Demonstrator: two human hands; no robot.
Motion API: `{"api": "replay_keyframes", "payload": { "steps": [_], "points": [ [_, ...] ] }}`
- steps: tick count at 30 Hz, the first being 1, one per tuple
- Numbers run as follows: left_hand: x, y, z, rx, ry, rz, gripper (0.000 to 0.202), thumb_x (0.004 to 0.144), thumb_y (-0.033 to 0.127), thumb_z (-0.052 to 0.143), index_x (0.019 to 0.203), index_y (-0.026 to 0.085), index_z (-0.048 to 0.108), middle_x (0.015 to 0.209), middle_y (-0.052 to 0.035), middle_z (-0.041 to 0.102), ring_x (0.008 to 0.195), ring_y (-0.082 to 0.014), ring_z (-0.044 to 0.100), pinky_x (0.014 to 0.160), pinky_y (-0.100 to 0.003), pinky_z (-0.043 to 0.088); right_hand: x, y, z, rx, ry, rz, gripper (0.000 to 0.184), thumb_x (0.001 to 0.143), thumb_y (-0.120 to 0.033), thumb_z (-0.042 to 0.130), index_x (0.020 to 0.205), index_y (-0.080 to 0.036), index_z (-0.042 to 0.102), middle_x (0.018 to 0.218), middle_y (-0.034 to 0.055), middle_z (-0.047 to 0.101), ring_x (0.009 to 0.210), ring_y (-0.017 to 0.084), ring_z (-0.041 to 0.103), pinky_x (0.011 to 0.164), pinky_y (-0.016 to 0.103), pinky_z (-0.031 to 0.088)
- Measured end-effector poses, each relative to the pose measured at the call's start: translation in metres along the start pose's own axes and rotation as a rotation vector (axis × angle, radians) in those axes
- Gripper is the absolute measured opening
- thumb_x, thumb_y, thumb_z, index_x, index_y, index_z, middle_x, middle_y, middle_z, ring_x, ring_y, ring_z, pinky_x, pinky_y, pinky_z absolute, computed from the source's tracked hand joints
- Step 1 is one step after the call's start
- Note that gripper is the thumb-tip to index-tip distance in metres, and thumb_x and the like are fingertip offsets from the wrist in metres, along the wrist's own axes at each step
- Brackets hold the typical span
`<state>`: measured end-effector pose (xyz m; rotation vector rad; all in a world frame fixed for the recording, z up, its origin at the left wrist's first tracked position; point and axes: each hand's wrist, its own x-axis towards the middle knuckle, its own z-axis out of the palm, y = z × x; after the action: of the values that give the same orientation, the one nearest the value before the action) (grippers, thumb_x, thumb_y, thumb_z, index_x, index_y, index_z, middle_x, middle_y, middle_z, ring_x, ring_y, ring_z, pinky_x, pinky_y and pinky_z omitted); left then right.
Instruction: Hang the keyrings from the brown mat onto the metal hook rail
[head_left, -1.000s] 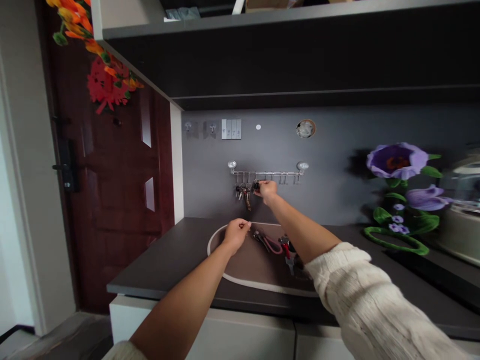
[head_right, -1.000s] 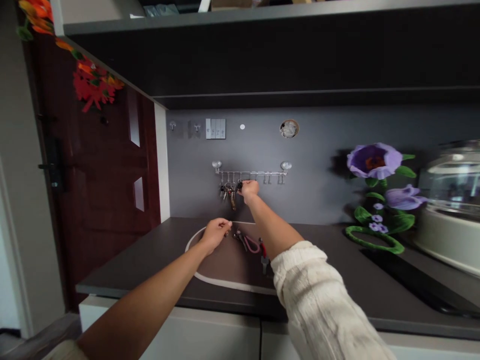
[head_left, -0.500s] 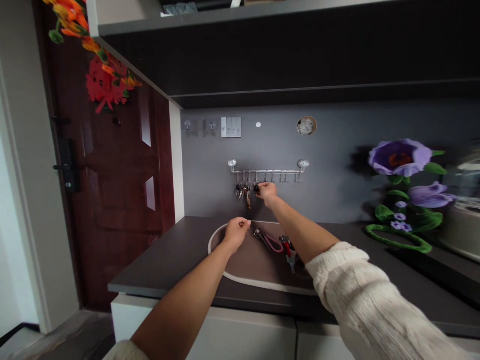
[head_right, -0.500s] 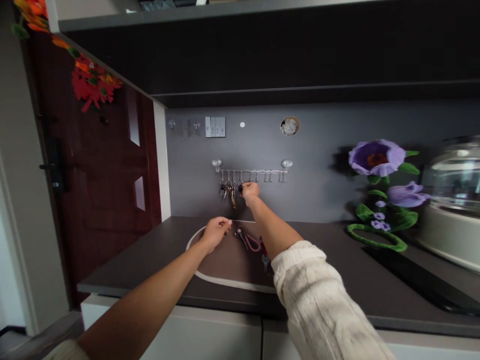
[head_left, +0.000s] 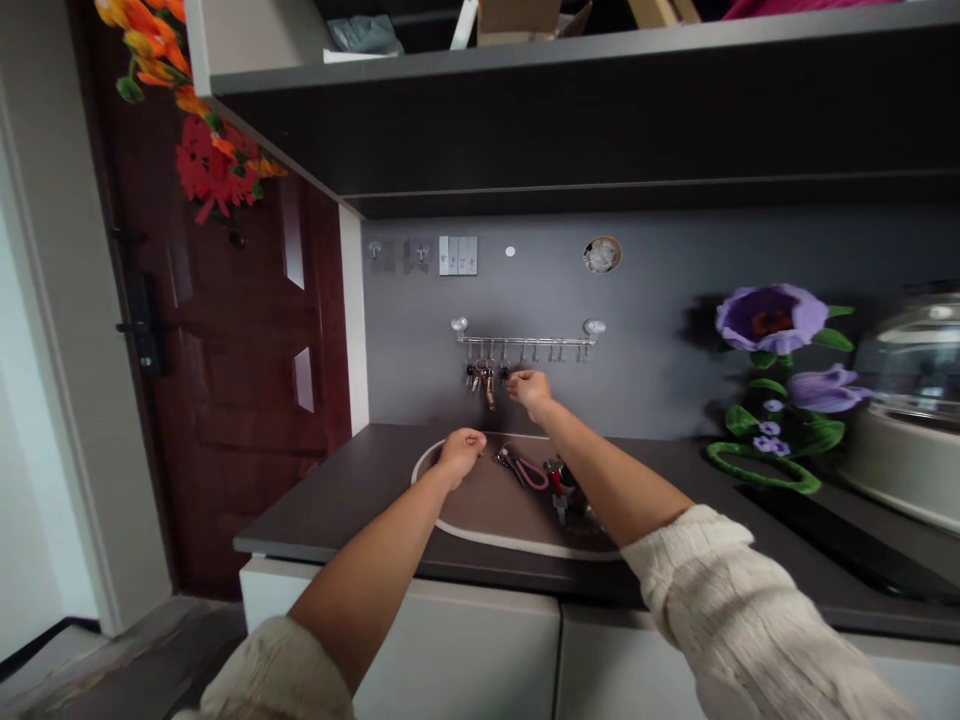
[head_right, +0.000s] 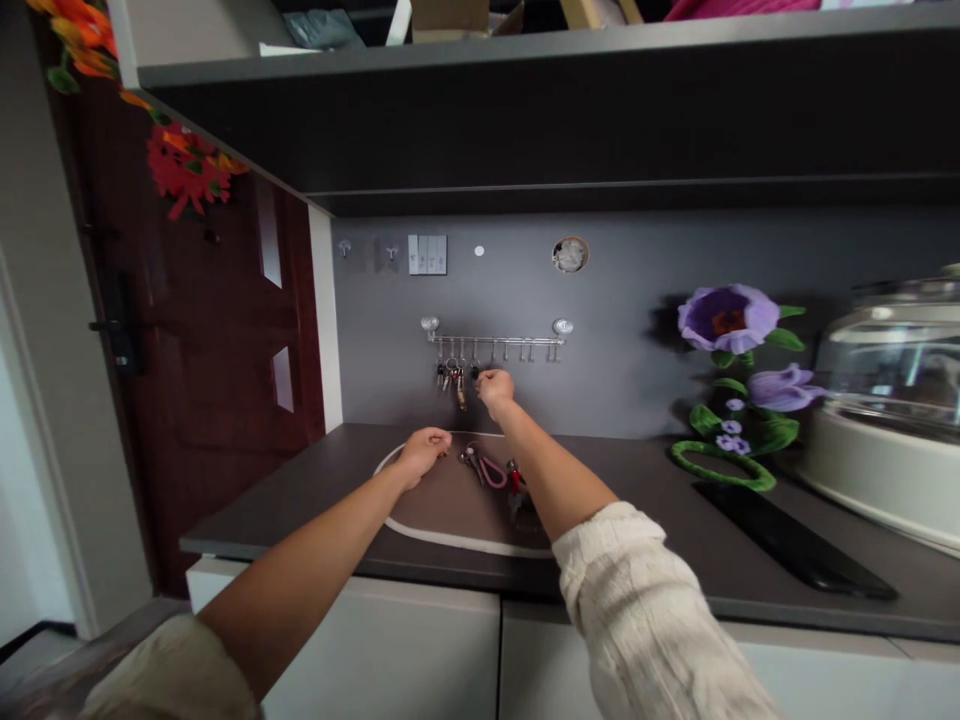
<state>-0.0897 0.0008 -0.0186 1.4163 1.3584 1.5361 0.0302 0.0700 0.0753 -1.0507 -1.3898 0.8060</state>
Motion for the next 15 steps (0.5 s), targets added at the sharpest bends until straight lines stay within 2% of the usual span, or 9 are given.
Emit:
{"api": "replay_keyframes", "payload": {
  "steps": [4, 9, 11, 15],
  "points": [
    [0.003, 0.007, 0.001, 0.106, 0.013, -0.156, 0.004, 0.062, 0.009, 0.055, 0.061, 0.013, 0.057, 0.050, 0.0030, 0.050, 0.046, -0.0066, 0.042, 0.052, -0.019, 0.034, -0.028, -0.001, -0.012, 0.023, -0.040, 0.055, 0.011, 0.073, -0.012, 0.044, 0.075, -0.012, 0.055, 0.069, 0.0035, 0.061, 0.052, 0.006, 0.052, 0.050, 0.016, 0.041],
    [0.002, 0.015, 0.009, 0.140, 0.036, -0.200, 0.005, 0.061, 0.011, 0.058, 0.058, 0.013, 0.057, 0.045, 0.0036, 0.047, 0.044, -0.0071, 0.039, 0.050, -0.021, 0.032, -0.055, 0.022, -0.027, -0.128, -0.117, -0.023, 0.010, 0.072, -0.015, 0.048, 0.075, -0.012, 0.057, 0.070, 0.0038, 0.063, 0.053, 0.006, 0.052, 0.055, 0.017, 0.041],
    [-0.002, 0.014, 0.012, 0.182, 0.047, -0.170, 0.004, 0.062, 0.017, 0.060, 0.059, 0.014, 0.058, 0.046, 0.0037, 0.047, 0.043, -0.0074, 0.038, 0.050, -0.021, 0.031, -0.062, 0.034, -0.030, -0.214, -0.124, -0.079, 0.011, 0.071, -0.015, 0.048, 0.076, -0.012, 0.058, 0.070, 0.0039, 0.064, 0.056, 0.007, 0.053, 0.058, 0.018, 0.042],
    [-0.008, 0.008, 0.014, 0.300, 0.021, -0.011, 0.015, 0.065, 0.027, 0.058, 0.060, 0.014, 0.059, 0.049, 0.0027, 0.049, 0.044, -0.0071, 0.038, 0.049, -0.021, 0.029, -0.071, 0.050, -0.034, -0.352, -0.146, -0.173, 0.014, 0.070, -0.013, 0.049, 0.081, -0.014, 0.059, 0.071, 0.0036, 0.064, 0.063, 0.009, 0.057, 0.065, 0.020, 0.043]
  ]
}}
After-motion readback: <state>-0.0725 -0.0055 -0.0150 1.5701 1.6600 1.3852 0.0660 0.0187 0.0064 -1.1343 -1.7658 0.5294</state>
